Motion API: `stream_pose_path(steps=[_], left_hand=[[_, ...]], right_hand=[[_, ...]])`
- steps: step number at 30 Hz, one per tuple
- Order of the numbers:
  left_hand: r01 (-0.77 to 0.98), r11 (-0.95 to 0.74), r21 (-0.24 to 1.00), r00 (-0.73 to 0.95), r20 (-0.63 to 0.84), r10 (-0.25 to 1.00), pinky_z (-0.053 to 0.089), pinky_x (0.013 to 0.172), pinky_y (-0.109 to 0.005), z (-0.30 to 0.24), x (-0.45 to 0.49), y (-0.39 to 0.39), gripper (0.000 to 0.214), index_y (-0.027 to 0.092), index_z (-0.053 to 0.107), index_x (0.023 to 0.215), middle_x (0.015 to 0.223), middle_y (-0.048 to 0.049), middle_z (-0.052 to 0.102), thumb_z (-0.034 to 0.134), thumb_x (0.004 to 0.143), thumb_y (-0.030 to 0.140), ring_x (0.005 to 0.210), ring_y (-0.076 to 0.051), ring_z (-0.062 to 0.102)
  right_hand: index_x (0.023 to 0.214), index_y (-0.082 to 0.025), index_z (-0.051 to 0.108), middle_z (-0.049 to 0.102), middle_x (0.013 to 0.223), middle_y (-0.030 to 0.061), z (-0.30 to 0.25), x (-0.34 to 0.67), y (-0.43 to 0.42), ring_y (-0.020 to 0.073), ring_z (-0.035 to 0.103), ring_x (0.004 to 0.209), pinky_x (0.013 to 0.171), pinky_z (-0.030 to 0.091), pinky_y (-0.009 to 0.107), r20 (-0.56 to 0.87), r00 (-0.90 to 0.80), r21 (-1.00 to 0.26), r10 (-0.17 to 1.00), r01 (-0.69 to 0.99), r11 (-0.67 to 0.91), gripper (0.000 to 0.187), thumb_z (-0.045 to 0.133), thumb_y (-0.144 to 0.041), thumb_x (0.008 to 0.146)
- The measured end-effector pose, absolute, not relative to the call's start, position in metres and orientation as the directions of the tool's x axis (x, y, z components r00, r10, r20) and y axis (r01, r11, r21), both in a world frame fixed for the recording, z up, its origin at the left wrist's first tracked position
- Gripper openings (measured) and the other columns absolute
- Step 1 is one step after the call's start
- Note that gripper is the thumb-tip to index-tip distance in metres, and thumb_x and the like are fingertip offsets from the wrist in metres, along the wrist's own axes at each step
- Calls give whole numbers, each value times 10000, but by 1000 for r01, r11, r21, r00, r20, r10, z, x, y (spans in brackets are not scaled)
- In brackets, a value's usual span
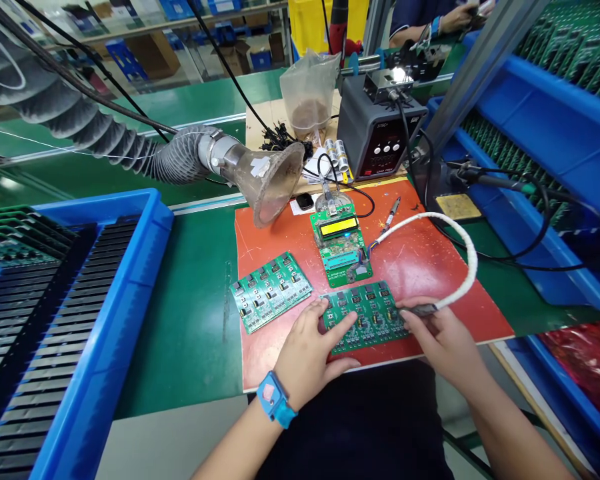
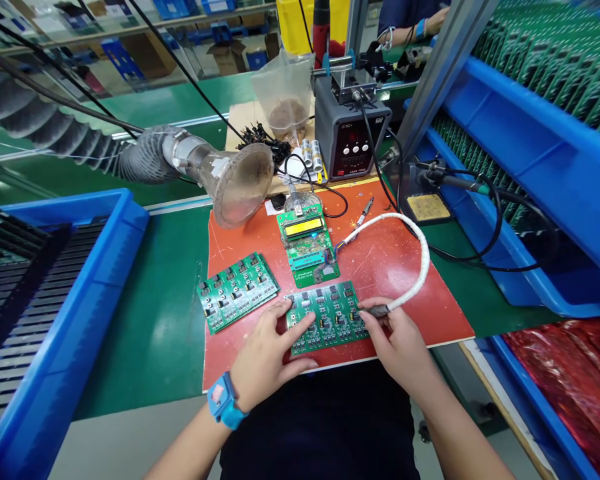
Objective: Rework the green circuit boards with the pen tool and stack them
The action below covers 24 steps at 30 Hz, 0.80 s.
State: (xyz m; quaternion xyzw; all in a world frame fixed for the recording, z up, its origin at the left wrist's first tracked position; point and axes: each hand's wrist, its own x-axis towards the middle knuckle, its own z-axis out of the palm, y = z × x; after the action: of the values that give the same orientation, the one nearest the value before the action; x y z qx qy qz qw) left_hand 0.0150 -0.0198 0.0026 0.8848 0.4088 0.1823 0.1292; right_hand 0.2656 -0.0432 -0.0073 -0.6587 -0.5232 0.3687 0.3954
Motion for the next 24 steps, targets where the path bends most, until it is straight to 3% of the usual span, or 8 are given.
stream_pose_path(steps=[5, 14, 19, 24], left_hand=[[795, -555, 245, 520, 197, 831, 531, 918, -559, 9, 39, -27, 703, 351, 520, 1329, 1328, -164, 449, 778, 690, 495, 1197, -395, 524], [815, -545, 198, 505, 221, 835, 539, 918, -528, 7, 40, -29, 631, 335, 561, 1293, 1302, -150, 467, 764, 713, 481, 1192, -362, 526], [807, -554, 206, 500, 262, 825, 531, 928, -538, 0, 38, -31, 659, 308, 548, 1317, 1317, -172, 447, 753, 721, 499, 1198, -371, 519], [771, -565, 294, 488, 299, 820, 508, 960, -552, -7, 32, -31, 576, 292, 572, 1296, 1349, -172, 400, 744, 763, 426, 1236, -380, 480]], right_hand=[[1019, -225, 567, 672, 988, 76, -8, 265, -43, 216, 666, 821, 745, 552, 351, -68, 189, -905, 980, 402, -140, 249, 583, -447, 906], [1016, -223, 573, 674, 996, 77, -10, 266, -44, 209, 665, 808, 737, 554, 339, -57, 178, -912, 982, 392, -124, 235, 582, -432, 909], [1021, -222, 571, 674, 1011, 81, -9, 265, -44, 216, 669, 837, 748, 556, 342, -58, 178, -919, 982, 374, -122, 235, 590, -426, 906], [1000, -212, 592, 679, 974, 69, -2, 263, -43, 188, 660, 770, 708, 558, 313, -28, 197, -919, 980, 381, -103, 206, 597, -391, 900]])
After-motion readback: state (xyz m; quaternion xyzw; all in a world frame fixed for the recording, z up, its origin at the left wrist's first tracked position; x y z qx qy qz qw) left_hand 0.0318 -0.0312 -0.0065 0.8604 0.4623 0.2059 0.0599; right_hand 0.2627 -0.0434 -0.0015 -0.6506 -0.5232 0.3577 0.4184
